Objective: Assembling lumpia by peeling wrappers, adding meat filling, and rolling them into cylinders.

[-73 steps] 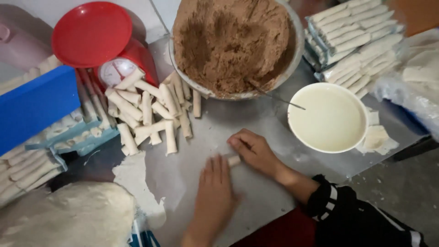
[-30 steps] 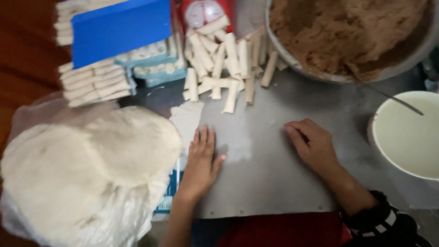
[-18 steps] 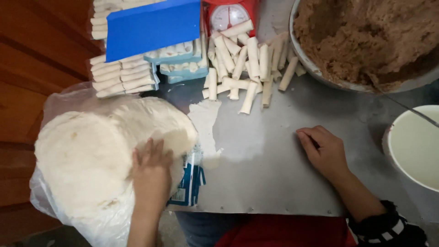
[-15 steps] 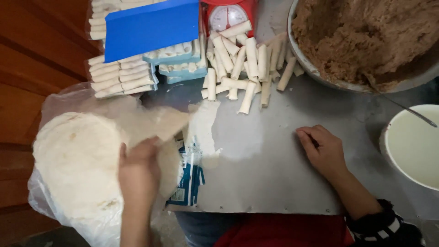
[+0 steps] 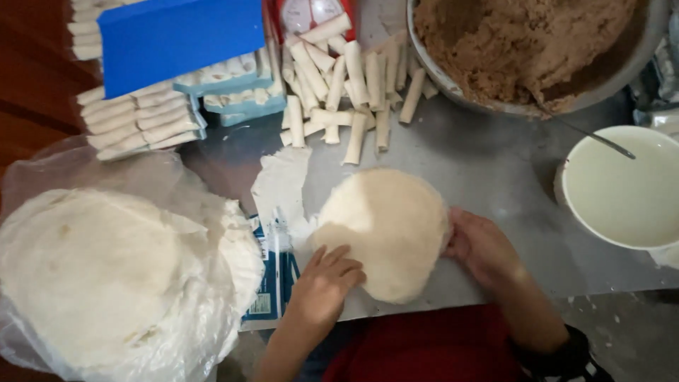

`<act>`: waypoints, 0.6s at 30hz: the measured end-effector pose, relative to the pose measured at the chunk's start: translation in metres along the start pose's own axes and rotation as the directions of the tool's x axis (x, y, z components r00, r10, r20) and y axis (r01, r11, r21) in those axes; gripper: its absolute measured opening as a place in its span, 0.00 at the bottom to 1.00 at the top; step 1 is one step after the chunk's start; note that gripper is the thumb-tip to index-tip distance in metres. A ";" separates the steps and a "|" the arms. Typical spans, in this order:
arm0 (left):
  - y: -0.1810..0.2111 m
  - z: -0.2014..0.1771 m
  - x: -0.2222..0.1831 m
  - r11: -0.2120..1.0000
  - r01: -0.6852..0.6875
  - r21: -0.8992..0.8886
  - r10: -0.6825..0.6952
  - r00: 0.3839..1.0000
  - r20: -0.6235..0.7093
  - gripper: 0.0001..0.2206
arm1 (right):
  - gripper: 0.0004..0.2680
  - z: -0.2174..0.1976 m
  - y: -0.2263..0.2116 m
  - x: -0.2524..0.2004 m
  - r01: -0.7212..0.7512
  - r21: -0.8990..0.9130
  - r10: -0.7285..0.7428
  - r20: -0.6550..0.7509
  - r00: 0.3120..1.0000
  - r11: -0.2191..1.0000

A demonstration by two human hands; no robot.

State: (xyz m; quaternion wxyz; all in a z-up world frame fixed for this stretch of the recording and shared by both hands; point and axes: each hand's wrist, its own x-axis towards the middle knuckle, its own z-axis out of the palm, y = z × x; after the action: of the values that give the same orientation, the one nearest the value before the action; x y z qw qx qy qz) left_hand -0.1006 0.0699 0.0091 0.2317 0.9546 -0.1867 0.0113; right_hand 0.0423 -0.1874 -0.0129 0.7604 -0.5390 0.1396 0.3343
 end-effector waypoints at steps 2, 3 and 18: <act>-0.002 0.001 0.000 0.999 0.047 0.014 -0.047 0.999 -0.007 0.14 | 0.12 -0.013 0.005 -0.003 0.032 -0.143 -0.034 -0.012 0.999 0.989; -0.003 0.002 0.000 0.995 0.096 0.034 -0.096 0.995 -0.020 0.15 | 0.09 -0.019 0.008 -0.004 0.066 -0.285 -0.072 -0.009 0.997 0.956; 0.058 -0.017 0.049 0.609 0.219 -0.762 -0.512 0.843 -0.166 0.07 | 0.04 0.046 0.029 -0.027 0.300 -0.057 -0.291 0.120 0.949 0.952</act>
State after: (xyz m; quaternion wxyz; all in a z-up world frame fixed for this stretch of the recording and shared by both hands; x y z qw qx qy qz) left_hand -0.0749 0.0127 0.0547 0.6129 0.7837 0.0741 0.0678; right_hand -0.0036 -0.1494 -0.0016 0.7878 -0.5625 0.0027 0.2507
